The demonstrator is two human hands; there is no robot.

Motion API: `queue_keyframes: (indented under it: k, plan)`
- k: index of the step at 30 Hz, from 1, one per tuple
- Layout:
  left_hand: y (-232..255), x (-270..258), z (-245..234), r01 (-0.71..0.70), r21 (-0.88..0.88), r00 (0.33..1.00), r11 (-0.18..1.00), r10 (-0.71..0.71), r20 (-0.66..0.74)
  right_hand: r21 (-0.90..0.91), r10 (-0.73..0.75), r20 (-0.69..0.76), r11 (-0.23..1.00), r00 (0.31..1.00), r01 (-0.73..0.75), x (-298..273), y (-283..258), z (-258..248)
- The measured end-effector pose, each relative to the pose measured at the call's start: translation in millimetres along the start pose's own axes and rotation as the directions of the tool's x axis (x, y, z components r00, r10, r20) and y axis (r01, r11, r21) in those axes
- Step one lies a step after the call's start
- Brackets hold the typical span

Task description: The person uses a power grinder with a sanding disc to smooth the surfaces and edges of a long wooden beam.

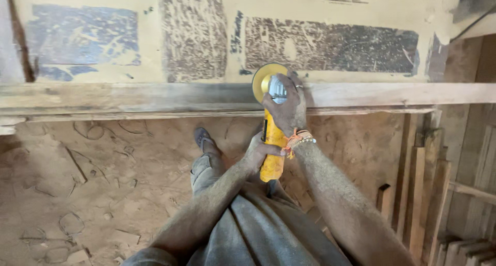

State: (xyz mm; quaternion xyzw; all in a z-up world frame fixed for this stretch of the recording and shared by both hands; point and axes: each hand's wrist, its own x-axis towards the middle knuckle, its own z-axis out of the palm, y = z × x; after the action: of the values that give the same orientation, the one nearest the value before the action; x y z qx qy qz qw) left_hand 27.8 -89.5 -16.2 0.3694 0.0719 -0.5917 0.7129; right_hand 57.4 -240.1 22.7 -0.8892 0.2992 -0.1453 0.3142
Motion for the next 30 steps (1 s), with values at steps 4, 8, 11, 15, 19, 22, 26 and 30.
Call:
queue_keyframes:
  k: [4,8,11,15,19,22,26,30]
  plan:
    - [-29.1,28.0,33.5,0.090,-0.019,0.996,0.996,-0.090,0.004,0.151,0.076,-0.065,0.986,0.995,-0.066,2.0,52.6,-22.5]
    - [-53.8,56.8,68.7,0.197,0.055,0.980,0.979,-0.196,-0.030,0.019,0.033,-0.052,0.999,0.998,-0.032,2.4,102.9,-66.7]
    - [-77.5,78.4,97.2,0.092,-0.025,0.992,0.995,-0.090,0.089,0.090,0.132,-0.039,0.988,0.990,-0.128,2.0,137.8,-97.8]
    - [-104.7,104.6,132.1,0.097,0.101,0.992,0.990,-0.104,0.075,-0.141,0.042,-0.114,0.988,0.993,-0.058,-2.7,188.5,-134.1]
    - [-120.5,114.8,158.1,0.198,0.225,0.979,0.954,-0.205,0.007,-0.099,0.075,-0.120,0.991,0.990,-0.087,-10.6,221.7,-159.3]
    - [-126.7,110.9,161.3,0.172,0.163,0.983,0.972,-0.179,0.031,-0.086,0.065,-0.103,0.994,0.993,-0.074,-12.9,230.2,-158.6]
    - [-120.3,97.3,136.8,0.189,0.126,0.982,0.974,-0.187,-0.029,0.040,-0.022,-0.120,0.999,0.993,0.027,-13.2,208.4,-123.8]
    - [-104.4,66.1,101.1,0.082,0.071,0.996,0.994,-0.081,-0.024,0.283,0.146,-0.013,0.949,0.989,-0.137,-17.1,151.9,-84.5]
